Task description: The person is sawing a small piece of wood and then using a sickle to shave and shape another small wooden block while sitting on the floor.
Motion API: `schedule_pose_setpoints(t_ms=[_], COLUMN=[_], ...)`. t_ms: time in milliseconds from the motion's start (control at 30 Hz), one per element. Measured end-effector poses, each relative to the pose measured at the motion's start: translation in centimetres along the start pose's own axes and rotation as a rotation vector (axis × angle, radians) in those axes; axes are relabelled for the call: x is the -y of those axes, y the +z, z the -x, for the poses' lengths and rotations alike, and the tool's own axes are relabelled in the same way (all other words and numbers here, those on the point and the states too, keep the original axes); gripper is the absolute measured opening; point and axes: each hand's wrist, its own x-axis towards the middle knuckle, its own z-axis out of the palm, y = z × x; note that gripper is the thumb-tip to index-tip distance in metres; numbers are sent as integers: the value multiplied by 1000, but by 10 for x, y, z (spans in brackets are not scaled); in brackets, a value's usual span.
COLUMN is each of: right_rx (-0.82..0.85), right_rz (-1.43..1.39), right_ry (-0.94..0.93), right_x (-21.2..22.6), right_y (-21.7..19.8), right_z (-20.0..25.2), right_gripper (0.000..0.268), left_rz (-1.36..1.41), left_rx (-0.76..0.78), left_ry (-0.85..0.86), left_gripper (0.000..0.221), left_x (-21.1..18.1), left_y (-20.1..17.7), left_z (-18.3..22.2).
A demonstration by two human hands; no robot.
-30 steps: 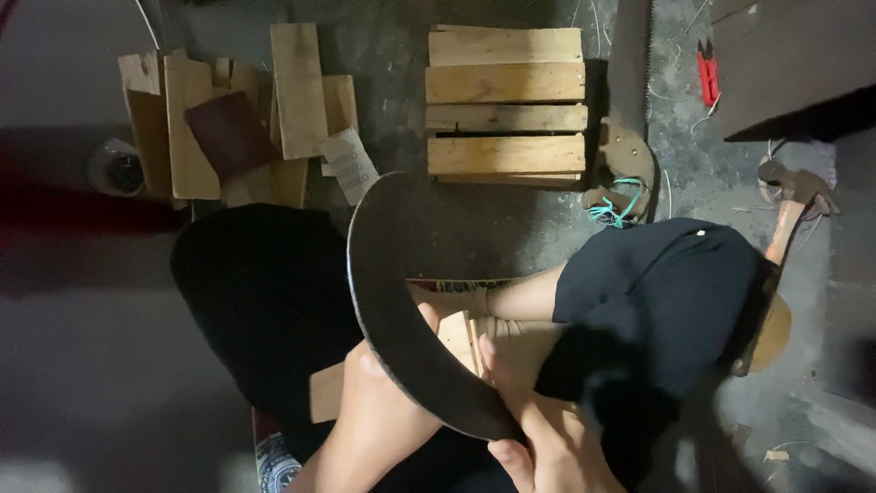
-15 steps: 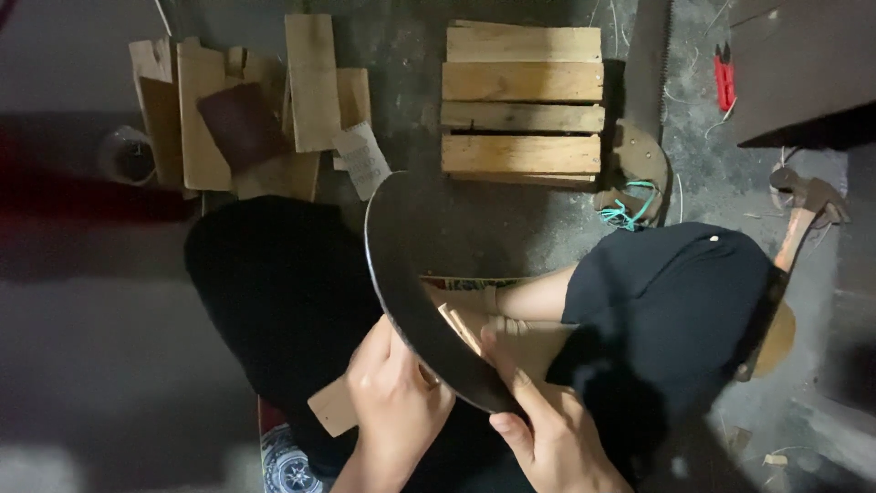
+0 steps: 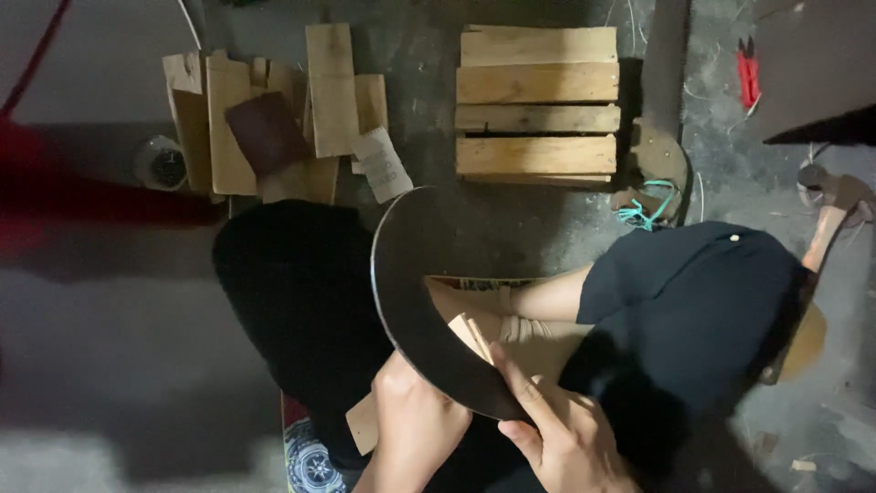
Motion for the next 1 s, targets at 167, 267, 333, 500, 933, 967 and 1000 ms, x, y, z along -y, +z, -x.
schedule_pose_setpoints(t_ms=[167, 267, 333, 500, 933, 967, 1000], right_rx=[20, -18, -25, 154, -155, -139, -129], right_rz=[5, 18, 15, -341, -52, 92, 236], right_ry=[-3, -25, -32, 42, 604, 651, 697], right_x=[-2, -1, 2, 3, -77, -95, -115], right_y=[-4, -5, -7, -21, -28, -17, -5], right_z=[3, 2, -2, -22, -107, -114, -123], right_gripper=[55, 55, 55, 54, 71, 76, 81], left_rz=[-76, -94, -87, 295, 1244, 1358, 1471], left_rx=[1, -22, -12, 333, 464, 439, 416], left_ry=[45, 51, 60, -159, -1046, -1074, -1096], left_gripper=[16, 16, 15, 9, 54, 62, 71], left_x=[3, -2, -4, -7, 34, 38, 43], left_y=[3, 1, -3, -12, 11, 19, 28], left_z=[8, 5, 0, -22, -102, -105, -112])
